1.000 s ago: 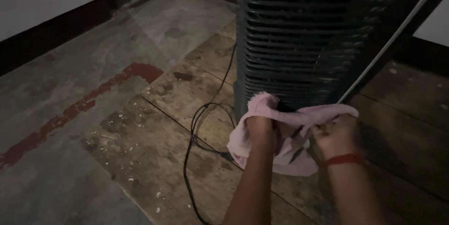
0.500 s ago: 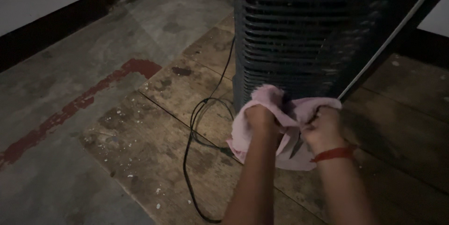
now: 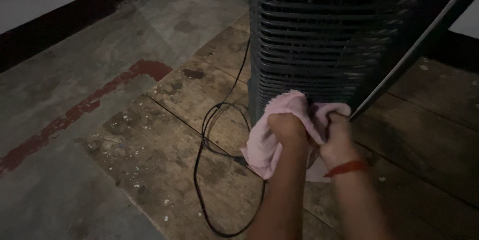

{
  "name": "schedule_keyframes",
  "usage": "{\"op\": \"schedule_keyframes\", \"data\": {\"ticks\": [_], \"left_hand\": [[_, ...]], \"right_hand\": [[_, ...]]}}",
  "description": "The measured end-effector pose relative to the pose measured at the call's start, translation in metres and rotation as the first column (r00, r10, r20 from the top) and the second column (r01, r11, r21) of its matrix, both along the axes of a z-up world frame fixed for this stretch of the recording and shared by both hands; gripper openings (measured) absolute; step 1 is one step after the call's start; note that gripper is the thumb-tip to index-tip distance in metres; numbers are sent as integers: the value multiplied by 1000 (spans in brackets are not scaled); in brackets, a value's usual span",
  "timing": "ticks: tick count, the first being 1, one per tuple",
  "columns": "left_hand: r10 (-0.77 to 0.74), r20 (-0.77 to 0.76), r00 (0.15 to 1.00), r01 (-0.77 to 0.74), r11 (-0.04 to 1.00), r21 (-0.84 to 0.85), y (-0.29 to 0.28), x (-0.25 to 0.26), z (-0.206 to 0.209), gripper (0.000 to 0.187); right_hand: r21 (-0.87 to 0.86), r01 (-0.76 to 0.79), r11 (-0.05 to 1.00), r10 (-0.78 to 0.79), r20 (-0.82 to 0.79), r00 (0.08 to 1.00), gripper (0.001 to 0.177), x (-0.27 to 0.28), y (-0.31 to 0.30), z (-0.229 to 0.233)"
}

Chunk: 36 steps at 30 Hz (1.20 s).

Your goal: The person wipes the exterior surfaces of a portable air cooler using a pink cloth. They clean the top, sides, and front control panel of the unit, which is placed on a wooden board in a room.

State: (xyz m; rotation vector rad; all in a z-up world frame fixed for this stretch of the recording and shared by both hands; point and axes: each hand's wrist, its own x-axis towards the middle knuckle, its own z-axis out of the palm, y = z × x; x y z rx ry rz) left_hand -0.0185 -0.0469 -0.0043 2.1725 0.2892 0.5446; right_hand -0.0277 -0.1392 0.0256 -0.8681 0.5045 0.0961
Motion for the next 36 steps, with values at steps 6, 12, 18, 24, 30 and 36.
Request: {"op": "schedule_keyframes", "data": {"ticks": [6,12,18,24,30,36], "left_hand": [[-171,3,985,171,985,-39,-29,-4,0,45],[-228,-50,973,223,971,-87,-10,4,-6,45],[-179,-94,979,169,980,-103,32,-2,-24,46],[-94,-154,984,93,996,-11,54,-17,-47,46],[-169,-165,972,179,983,48,27,3,-62,47],[-186,-301,935,252,947,200,45,16,-82,47]], "right_hand": [[-18,166,986,-165,8,986,28,5,-45,3],[-16,129,992,-128,34,991,24,5,-33,-2],[1,-109,994,108,119,987,21,-6,-10,-19],[-63,105,993,-104,11,994,25,-3,-50,-42],[-87,246,965,-242,47,969,36,12,-75,-46],[-76,247,966,-253,-88,963,44,8,-6,-36]]}}
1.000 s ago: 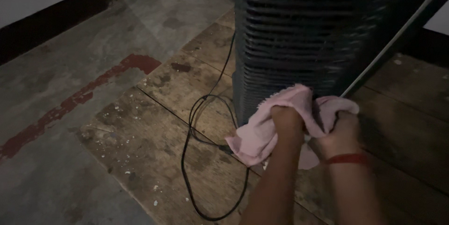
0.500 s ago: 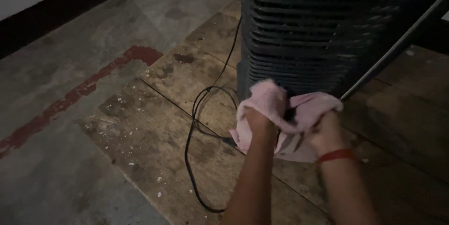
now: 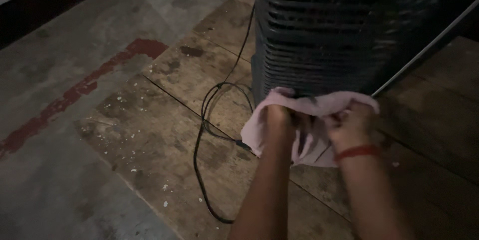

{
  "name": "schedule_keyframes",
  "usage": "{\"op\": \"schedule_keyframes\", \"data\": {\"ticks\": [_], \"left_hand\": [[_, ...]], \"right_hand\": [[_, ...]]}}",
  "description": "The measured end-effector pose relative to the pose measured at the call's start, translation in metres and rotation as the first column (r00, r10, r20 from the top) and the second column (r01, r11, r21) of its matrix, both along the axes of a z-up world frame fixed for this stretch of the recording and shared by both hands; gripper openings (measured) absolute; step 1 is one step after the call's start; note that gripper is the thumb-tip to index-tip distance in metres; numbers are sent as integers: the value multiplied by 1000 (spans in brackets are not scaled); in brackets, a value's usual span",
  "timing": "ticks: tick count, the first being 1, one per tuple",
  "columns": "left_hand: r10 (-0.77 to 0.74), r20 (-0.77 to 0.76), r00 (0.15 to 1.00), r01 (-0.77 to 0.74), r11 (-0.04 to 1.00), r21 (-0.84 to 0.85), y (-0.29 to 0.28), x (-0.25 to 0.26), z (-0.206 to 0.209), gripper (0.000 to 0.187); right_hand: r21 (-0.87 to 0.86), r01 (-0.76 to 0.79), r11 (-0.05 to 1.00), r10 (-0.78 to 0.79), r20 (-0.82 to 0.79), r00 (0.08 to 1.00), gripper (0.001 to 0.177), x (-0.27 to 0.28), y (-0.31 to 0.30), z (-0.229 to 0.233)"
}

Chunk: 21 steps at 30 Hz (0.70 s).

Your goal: The person wipes the exterior surfaces of a portable air cooler using a pink cloth. They clean the top, sides, and front control panel of the unit, which is placed on a wooden board in a room.

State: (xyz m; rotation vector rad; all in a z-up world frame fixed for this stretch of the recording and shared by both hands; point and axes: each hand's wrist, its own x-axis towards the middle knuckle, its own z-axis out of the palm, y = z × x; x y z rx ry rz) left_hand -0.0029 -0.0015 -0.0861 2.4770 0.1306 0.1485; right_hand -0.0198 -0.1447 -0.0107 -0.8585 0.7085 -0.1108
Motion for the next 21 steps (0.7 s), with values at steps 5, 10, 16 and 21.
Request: {"op": "schedule_keyframes", "data": {"ticks": [5,10,16,21], "left_hand": [[139,-92,986,-139,990,9,35,1,-5,47],[131,-38,991,-136,971,-197,16,-8,1,48],[67,83,994,-34,936,-350,-35,-11,14,48],[11,73,997,19,917,-398,-39,-13,11,49]], "right_hand": [[13,-146,989,147,-21,989,48,1,46,-11],[82,-210,974,198,132,971,47,2,28,-23],[86,-187,979,164,225,960,49,2,-13,-10],[46,-147,988,137,176,975,49,-3,-22,-23]]}}
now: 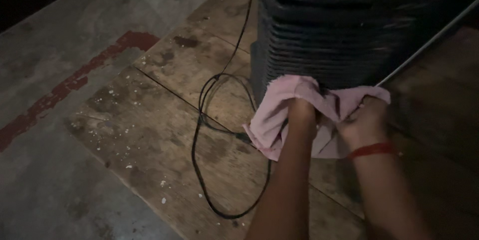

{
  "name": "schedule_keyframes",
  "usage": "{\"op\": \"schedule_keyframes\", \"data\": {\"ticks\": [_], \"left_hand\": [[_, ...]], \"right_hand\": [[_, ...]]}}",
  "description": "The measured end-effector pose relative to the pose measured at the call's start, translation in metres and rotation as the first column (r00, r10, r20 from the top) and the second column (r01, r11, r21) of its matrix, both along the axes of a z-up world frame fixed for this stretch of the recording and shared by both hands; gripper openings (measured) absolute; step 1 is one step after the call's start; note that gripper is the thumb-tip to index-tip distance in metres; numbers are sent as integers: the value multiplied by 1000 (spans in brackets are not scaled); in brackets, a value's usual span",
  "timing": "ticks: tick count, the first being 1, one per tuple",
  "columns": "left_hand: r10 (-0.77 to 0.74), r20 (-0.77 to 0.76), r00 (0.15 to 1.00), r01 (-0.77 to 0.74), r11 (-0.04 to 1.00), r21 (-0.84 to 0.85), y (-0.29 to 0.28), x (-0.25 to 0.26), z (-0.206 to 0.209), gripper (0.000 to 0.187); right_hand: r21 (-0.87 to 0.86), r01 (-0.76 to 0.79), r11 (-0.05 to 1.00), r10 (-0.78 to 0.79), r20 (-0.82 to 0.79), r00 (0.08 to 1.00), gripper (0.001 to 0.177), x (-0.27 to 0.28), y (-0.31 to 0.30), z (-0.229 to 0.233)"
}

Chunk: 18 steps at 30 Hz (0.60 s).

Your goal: The person wipes the exterior surfaces of a portable air cooler using a pink cloth. They clean the top, sides, and front control panel of the unit, which is placed on a wooden board in a room.

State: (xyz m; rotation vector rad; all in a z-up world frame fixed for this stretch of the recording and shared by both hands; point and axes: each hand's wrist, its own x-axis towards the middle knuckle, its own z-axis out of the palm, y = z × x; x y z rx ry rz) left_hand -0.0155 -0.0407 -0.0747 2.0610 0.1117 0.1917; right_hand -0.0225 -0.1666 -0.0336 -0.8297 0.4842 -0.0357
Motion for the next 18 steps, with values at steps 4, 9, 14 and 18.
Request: {"op": "schedule_keyframes", "data": {"ticks": [4,9,14,18], "left_hand": [[-16,-62,998,14,1000,-27,18,0,-8,49],[4,-113,994,-6,1000,-18,46,0,-17,49],[18,-202,979,-15,1000,17,49,-4,-38,50],[32,-304,952,-13,998,63,42,-5,-55,50]], "right_hand": [[-32,-2,999,1,-33,999,49,-4,5,-31],[-42,-11,999,10,-39,999,49,6,9,-58],[-45,-44,998,41,-66,997,48,12,21,-97],[-58,-51,997,47,-63,997,48,17,24,-120]]}}
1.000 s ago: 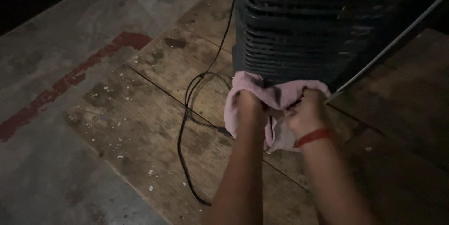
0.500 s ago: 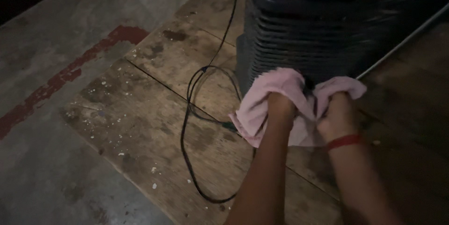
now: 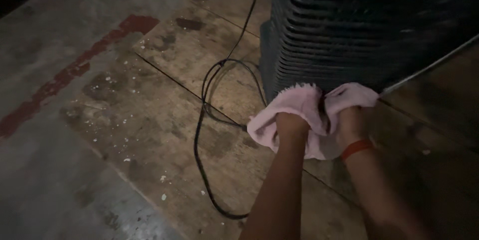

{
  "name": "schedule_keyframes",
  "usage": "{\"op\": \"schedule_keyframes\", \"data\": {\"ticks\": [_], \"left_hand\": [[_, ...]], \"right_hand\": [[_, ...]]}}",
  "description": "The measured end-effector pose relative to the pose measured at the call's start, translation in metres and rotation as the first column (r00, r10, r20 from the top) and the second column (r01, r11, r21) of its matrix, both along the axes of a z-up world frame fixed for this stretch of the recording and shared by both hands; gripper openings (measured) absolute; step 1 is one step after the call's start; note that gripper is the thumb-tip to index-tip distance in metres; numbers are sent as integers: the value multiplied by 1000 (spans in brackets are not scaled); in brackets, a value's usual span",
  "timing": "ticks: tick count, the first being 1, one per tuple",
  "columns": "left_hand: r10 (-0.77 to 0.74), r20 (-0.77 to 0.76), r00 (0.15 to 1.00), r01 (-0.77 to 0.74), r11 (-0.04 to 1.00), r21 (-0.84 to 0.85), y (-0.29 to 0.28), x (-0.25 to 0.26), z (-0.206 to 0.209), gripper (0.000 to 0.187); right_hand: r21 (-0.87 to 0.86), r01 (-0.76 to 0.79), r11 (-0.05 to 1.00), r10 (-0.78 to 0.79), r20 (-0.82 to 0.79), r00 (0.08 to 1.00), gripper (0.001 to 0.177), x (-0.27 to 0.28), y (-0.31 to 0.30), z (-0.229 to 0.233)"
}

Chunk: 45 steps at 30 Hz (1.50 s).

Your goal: The person wipes the exterior surfaces of a portable air cooler using a pink cloth. They clean the top, sides, and front control panel of the unit, which is placed on a wooden board in a room.

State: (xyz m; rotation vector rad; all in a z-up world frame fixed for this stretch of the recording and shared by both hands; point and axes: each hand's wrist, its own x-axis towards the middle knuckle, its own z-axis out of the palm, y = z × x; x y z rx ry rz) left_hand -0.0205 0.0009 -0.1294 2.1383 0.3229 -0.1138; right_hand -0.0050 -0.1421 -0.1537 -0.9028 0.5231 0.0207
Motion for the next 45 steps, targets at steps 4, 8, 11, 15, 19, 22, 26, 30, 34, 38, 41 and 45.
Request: {"op": "schedule_keyframes", "data": {"ticks": [4,8,11,15,19,22,26,30,34,38,41,45], "left_hand": [[2,-97,995,2,999,41,-11,-3,-12,50],[24,-138,990,-15,998,67,-18,-8,-20,50],[39,-157,987,-26,996,80,-19,-10,-24,51],[22,-183,983,-7,996,83,-20,-11,-30,51],[-7,-222,975,28,995,93,-11,-14,-45,51],[-20,-255,967,48,994,101,5,-15,-58,52],[9,-311,950,34,990,133,38,-16,-71,52],[51,-361,931,2,989,146,52,-21,-76,52],[93,-340,936,-48,989,138,32,-21,-74,52],[224,-271,936,-166,961,219,-11,-23,-75,53],[257,-228,939,-206,952,225,-45,-30,-81,53],[152,-150,977,-136,984,114,-96,-31,-83,53]], "right_hand": [[-8,20,1000,-20,0,1000,48,-2,1,-18],[-21,35,999,-35,0,999,49,-4,-2,-31],[-33,36,999,-36,1,999,49,3,-6,-37],[-99,26,995,-29,-33,999,49,12,-6,-54],[-363,10,932,-45,-88,995,49,5,11,-88],[-786,-18,618,-21,-40,999,50,-10,22,-112],[-994,104,-44,189,94,977,50,-30,42,-126],[-802,290,-522,451,29,892,60,-41,57,-119],[-887,190,-421,563,-91,822,58,-44,31,-104],[-999,17,-38,432,-1,902,56,-35,-16,-106],[-987,-94,131,320,-47,946,54,-31,-48,-114],[-955,-160,251,231,-101,968,52,-21,-74,-118]]}}
